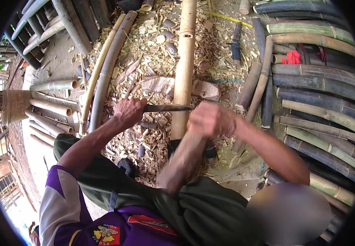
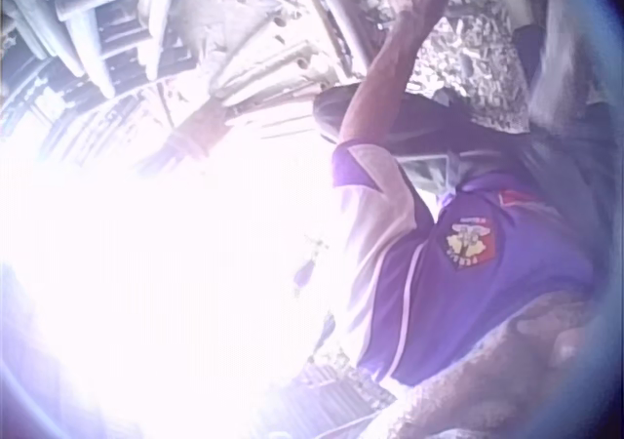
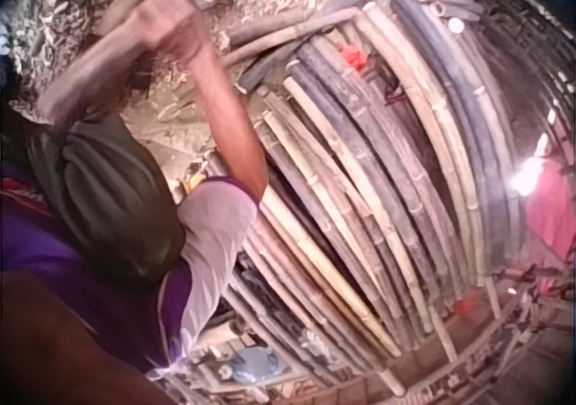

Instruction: The person sits on the ground and uses a chisel and mallet to carve a hole into a bamboo pole. They repeatedly strike the chisel to remove material and occasionally rotate the bamboo to continue shaping the opening.

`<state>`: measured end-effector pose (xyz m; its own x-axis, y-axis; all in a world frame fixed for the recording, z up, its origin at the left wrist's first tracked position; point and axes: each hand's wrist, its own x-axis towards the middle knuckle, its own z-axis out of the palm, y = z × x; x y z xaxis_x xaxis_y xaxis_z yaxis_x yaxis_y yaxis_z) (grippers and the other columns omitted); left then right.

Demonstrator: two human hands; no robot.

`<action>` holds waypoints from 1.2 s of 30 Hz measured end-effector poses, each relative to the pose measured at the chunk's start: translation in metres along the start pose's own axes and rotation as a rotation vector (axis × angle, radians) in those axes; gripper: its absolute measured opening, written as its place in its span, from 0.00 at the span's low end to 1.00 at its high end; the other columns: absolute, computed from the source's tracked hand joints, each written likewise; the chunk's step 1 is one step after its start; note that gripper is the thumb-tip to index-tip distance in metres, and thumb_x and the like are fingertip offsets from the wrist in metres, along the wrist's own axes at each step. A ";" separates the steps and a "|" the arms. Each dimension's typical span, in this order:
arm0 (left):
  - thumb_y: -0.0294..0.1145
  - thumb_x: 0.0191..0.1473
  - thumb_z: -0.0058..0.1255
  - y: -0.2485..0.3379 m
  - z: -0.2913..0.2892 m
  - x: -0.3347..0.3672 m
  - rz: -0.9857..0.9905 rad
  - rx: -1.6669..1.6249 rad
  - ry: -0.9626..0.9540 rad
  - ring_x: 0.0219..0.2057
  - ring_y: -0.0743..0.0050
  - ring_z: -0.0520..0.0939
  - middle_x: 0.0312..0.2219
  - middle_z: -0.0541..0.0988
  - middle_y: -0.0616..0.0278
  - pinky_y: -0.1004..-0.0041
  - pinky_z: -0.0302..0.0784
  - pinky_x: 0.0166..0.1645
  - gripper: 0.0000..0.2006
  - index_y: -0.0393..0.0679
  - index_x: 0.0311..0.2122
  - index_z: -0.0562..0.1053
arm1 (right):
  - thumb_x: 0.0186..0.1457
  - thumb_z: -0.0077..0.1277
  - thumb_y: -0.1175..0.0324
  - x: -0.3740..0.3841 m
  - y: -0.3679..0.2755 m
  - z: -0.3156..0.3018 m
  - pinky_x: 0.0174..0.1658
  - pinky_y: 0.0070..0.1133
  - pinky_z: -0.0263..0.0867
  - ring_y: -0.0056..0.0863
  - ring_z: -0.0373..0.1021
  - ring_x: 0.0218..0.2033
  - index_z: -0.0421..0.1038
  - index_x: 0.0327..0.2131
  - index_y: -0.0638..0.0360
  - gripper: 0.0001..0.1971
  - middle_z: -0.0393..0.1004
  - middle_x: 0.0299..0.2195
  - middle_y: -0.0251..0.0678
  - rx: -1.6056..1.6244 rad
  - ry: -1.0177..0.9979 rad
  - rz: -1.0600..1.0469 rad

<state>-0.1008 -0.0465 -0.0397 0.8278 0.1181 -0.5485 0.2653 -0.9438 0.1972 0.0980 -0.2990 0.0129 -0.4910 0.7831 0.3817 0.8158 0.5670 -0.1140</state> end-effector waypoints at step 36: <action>0.30 0.60 0.42 0.007 0.005 0.004 -0.014 0.036 0.060 0.29 0.53 0.85 0.30 0.81 0.49 0.55 0.79 0.29 0.06 0.42 0.37 0.70 | 0.46 0.47 0.83 -0.005 0.009 0.011 0.32 0.23 0.67 0.26 0.71 0.29 0.70 0.29 0.55 0.09 0.74 0.27 0.37 0.069 0.119 0.189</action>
<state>-0.0983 -0.0541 -0.0446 0.8526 0.1489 -0.5009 0.2602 -0.9522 0.1598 0.1039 -0.2950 0.0002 -0.2891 0.8435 0.4527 0.8650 0.4328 -0.2540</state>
